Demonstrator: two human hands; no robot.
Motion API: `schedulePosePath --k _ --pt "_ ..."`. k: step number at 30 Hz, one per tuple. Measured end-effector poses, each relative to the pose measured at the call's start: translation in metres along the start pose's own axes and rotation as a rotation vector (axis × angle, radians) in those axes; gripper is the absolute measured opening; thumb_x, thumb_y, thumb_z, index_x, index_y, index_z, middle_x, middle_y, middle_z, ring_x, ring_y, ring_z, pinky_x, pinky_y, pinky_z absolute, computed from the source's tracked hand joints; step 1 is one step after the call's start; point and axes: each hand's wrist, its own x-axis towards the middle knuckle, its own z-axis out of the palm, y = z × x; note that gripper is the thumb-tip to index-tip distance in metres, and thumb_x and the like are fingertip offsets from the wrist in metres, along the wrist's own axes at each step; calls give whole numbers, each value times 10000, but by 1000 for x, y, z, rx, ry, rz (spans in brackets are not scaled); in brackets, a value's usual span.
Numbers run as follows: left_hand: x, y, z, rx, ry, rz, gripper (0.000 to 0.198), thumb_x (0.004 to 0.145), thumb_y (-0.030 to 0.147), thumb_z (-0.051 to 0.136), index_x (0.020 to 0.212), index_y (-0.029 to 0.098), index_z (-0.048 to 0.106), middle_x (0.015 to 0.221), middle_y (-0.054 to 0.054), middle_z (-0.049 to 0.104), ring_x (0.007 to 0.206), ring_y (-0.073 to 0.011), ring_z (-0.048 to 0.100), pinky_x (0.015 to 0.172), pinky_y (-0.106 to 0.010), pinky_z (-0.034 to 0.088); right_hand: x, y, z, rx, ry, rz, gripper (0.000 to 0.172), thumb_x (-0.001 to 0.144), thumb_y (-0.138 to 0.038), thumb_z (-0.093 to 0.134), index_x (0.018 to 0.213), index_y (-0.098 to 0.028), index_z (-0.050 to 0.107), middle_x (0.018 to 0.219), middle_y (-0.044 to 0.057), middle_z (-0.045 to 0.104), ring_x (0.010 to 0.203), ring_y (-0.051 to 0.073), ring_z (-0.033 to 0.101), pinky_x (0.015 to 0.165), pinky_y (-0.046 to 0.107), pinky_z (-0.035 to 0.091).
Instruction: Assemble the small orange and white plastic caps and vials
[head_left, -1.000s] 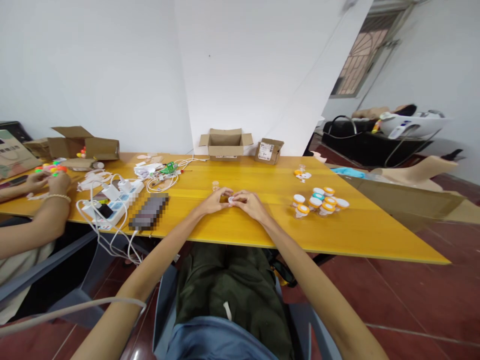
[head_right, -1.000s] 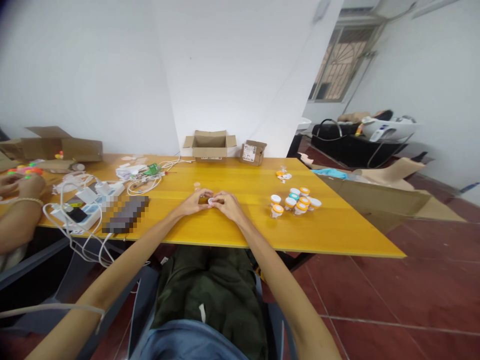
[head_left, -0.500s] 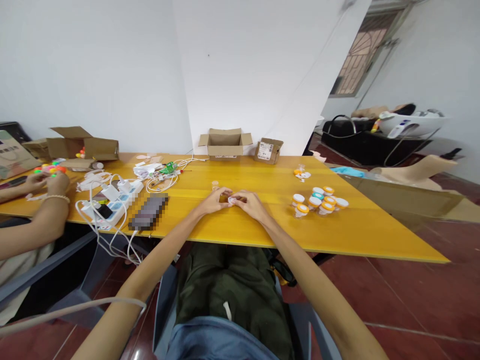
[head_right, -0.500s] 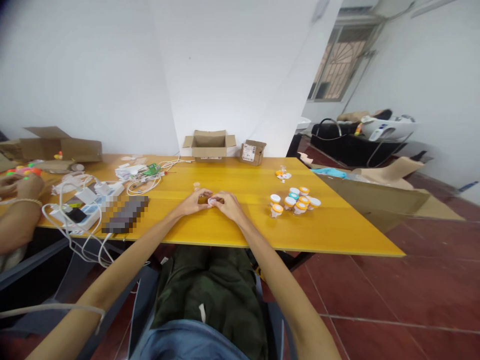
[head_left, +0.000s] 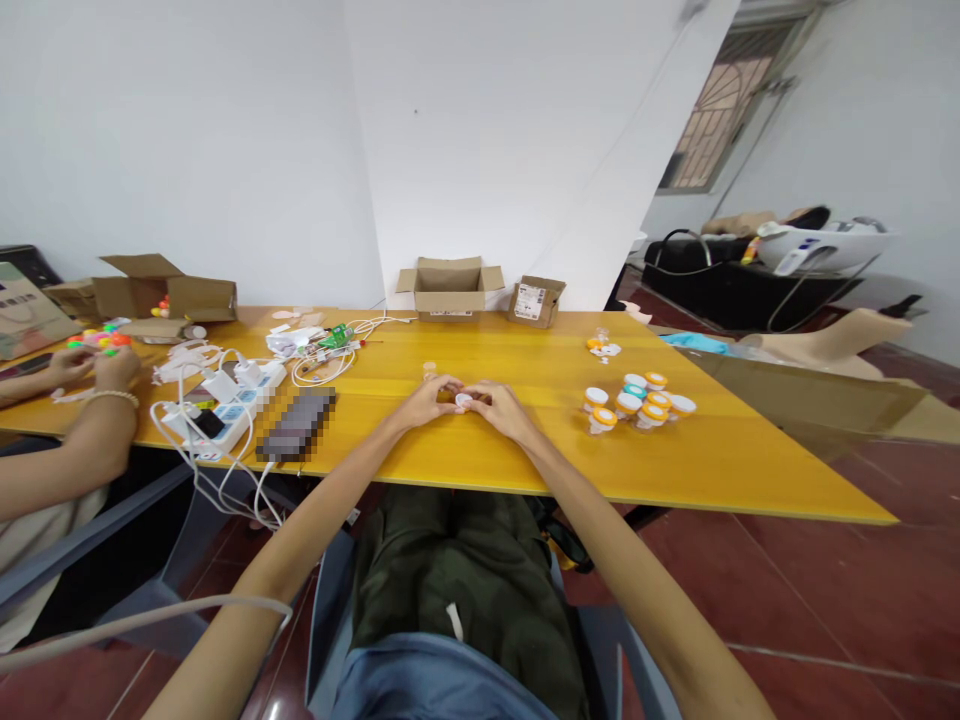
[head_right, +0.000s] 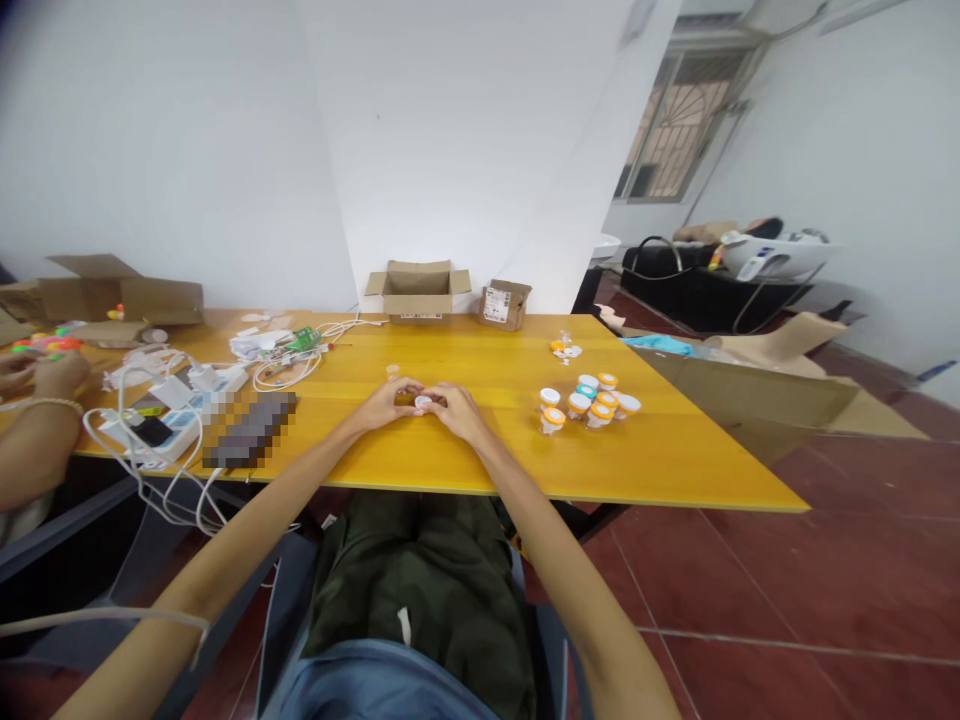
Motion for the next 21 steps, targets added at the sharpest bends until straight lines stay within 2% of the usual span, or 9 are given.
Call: schedulePosePath --k 9,21 --pt "-1 3 -3 62 3 23 301 726 280 842 985 192 717 992 -44 743 1006 -216 657 987 -372 477 0 2 1 -19 -15 -14 177 845 -246 675 962 -271 805 930 34 757 826 213 675 795 324 519" --pt "-1 7 -4 83 -8 14 277 730 276 832 972 197 723 975 -42 739 1022 -217 645 993 -373 472 3 4 2 14 -20 17 173 812 -217 683 939 -253 794 912 24 749 807 200 669 791 318 523"
